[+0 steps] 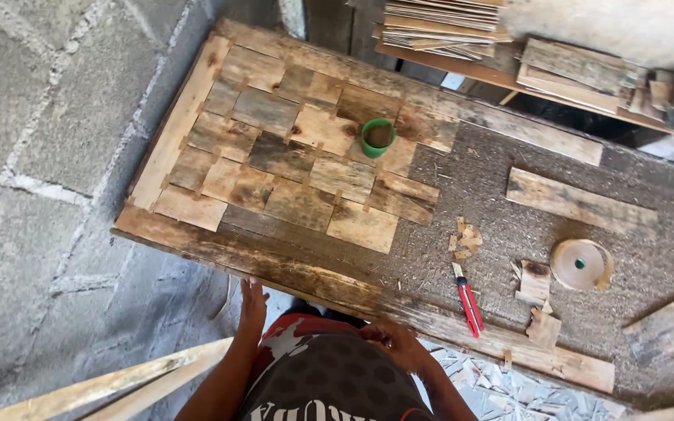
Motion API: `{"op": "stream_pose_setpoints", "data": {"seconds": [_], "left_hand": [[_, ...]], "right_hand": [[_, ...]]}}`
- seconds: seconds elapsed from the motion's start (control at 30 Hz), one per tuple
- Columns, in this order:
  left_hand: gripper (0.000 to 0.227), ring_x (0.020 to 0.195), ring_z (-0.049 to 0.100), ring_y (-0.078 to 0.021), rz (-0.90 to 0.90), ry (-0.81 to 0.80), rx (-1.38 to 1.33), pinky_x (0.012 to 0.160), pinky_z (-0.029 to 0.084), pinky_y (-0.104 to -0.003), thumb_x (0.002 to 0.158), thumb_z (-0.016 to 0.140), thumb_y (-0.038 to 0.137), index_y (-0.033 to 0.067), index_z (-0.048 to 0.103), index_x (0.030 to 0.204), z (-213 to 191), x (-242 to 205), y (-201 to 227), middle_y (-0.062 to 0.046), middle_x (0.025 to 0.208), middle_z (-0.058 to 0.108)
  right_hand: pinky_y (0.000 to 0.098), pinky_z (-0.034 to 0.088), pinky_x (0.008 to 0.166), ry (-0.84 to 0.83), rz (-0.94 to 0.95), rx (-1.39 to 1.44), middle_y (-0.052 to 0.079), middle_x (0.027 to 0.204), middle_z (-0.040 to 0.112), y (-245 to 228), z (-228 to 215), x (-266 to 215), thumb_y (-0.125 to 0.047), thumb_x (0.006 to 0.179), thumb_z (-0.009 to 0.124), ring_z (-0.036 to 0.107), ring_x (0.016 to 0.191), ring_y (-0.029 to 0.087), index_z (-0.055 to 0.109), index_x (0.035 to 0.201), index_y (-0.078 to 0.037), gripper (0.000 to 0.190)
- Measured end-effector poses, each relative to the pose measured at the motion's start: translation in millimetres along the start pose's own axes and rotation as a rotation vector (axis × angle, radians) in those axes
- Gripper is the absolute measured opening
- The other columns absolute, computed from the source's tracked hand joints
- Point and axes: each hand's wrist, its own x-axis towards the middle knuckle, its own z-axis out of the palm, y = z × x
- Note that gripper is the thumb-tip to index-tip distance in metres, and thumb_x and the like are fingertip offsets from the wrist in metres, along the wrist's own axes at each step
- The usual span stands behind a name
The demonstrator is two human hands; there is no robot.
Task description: Assembling and gluing small wooden tiles onto a wooden board to create a textured surface.
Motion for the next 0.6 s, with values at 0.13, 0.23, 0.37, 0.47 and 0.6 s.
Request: {"op": "stream_pose_setpoints", "data": {"seconds": [0.13,0.23,0.37,0.47,0.6], "left_hand": [[0.094,0.106,0.068,-0.0335,-0.097,-0.184,0.297,0.092,0.052,-0.04,0.095,0.031,0.072,0.0072,0.028,0.163,-20.6,-11.3,-37.0,-0.023,0.137,0.06],[0.079,0.097,0.07,-0.0273,-0.192,-0.496,0.566,0.09,0.052,-0.037,0.096,0.037,0.072,0.006,0.056,0.135,-32.7,-24.9,-39.7,-0.019,0.119,0.071],[0.07,0.088,0.071,-0.0209,-0.35,-0.811,0.762,0.087,0.053,-0.035,0.094,0.052,0.068,0.0068,0.085,0.106,-46.6,-39.9,-39.8,-0.013,0.1,0.082],[0.059,0.09,0.071,-0.021,-0.363,-0.84,0.777,0.088,0.055,-0.036,0.09,0.062,0.062,0.0099,0.084,0.109,-62.3,-44.3,-52.7,-0.011,0.101,0.082],[0.058,0.09,0.076,-0.0232,-0.222,-0.91,0.952,0.087,0.056,-0.036,0.092,0.057,0.061,0.0119,0.083,0.109,-74.1,-56.2,-46.2,-0.014,0.099,0.083]], "right_hand": [[0.031,0.056,0.087,0.054,-0.033,0.115,0.006,0.118,0.077,63.0,20.9,-13.0,-0.031,0.097,0.067,0.07,0.102,0.015,0.073,0.128,-0.009,0.039],[0.0318,0.057,0.089,0.191,-0.067,0.138,0.008,0.12,0.076,91.8,44.2,-27.4,-0.032,0.097,0.067,0.07,0.106,0.015,0.073,0.127,-0.007,0.04],[0.0332,0.057,0.094,0.338,0.21,0.204,0.008,0.123,0.075,139.3,72.8,-36.9,-0.041,0.095,0.066,0.07,0.11,0.017,0.07,0.13,-0.01,0.047],[0.0349,0.054,0.098,0.387,0.426,0.185,0.011,0.12,0.076,201.3,106.7,-45.8,-0.052,0.098,0.055,0.07,0.111,0.021,0.071,0.128,-0.009,0.055],[0.0367,0.052,0.096,0.35,0.643,0.036,0.018,0.108,0.08,327.5,168.2,-50.4,-0.061,0.105,0.041,0.072,0.106,0.025,0.078,0.116,-0.004,0.069]]}}
